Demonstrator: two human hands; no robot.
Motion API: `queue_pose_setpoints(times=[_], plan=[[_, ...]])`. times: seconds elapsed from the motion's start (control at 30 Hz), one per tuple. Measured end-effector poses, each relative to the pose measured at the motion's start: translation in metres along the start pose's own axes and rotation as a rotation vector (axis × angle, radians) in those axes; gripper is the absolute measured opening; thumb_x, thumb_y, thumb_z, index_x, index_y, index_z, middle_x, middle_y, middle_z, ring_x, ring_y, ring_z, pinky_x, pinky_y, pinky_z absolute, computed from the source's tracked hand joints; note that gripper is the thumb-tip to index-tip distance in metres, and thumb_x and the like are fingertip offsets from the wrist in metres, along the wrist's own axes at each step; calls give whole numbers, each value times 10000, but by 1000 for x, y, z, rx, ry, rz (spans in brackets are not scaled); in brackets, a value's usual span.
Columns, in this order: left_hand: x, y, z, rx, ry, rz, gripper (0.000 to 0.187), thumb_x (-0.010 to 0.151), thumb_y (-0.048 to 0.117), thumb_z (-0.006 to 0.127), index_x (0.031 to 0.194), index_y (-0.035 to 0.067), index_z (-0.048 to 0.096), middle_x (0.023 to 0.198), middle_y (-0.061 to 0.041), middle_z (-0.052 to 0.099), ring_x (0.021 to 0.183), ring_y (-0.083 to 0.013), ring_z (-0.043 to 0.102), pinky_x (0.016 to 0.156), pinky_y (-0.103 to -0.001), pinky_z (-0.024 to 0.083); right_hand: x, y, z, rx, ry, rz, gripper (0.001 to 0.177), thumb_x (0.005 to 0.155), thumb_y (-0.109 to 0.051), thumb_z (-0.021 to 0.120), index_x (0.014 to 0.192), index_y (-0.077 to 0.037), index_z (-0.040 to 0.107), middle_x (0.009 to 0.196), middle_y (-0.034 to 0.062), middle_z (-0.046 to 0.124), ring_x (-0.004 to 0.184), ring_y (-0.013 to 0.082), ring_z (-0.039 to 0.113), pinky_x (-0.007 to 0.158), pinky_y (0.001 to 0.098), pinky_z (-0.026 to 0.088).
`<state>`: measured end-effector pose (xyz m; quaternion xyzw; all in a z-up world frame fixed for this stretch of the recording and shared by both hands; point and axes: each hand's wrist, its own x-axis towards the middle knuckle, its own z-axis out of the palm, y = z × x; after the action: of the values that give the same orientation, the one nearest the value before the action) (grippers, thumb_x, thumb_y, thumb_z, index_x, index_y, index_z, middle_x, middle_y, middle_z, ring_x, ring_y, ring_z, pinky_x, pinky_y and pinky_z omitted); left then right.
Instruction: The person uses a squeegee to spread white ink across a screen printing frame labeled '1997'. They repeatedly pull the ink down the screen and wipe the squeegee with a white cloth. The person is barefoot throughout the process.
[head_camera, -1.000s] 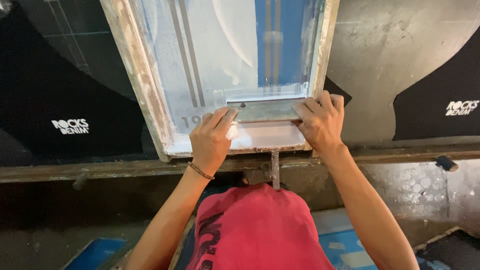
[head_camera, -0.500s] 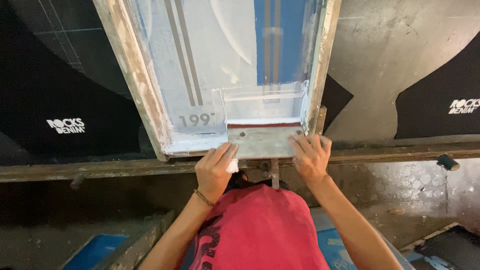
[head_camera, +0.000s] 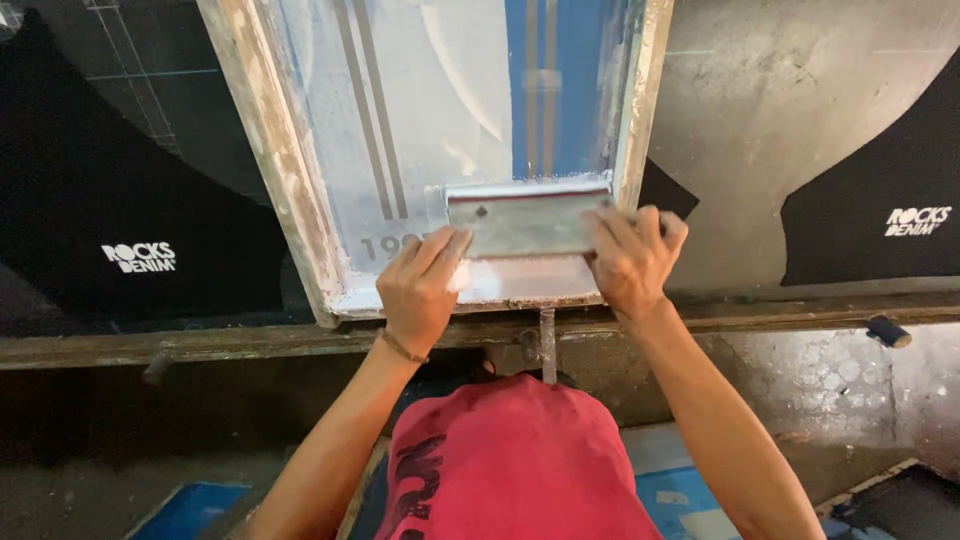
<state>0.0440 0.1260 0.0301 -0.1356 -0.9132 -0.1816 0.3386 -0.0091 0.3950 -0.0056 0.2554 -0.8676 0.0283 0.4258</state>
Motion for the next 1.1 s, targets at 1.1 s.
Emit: queue_pose_setpoints(times=[1.1], plan=[[-87,19,-2,-55,33,39,144,907,96,764,1045,133,778,998,-10,735,685,-188,628,567,-262,534,-52,-41,-49,136,-87,-31,312,983,-48,460,870,-138,737,836,21,661,707,246,525,724,353,414]])
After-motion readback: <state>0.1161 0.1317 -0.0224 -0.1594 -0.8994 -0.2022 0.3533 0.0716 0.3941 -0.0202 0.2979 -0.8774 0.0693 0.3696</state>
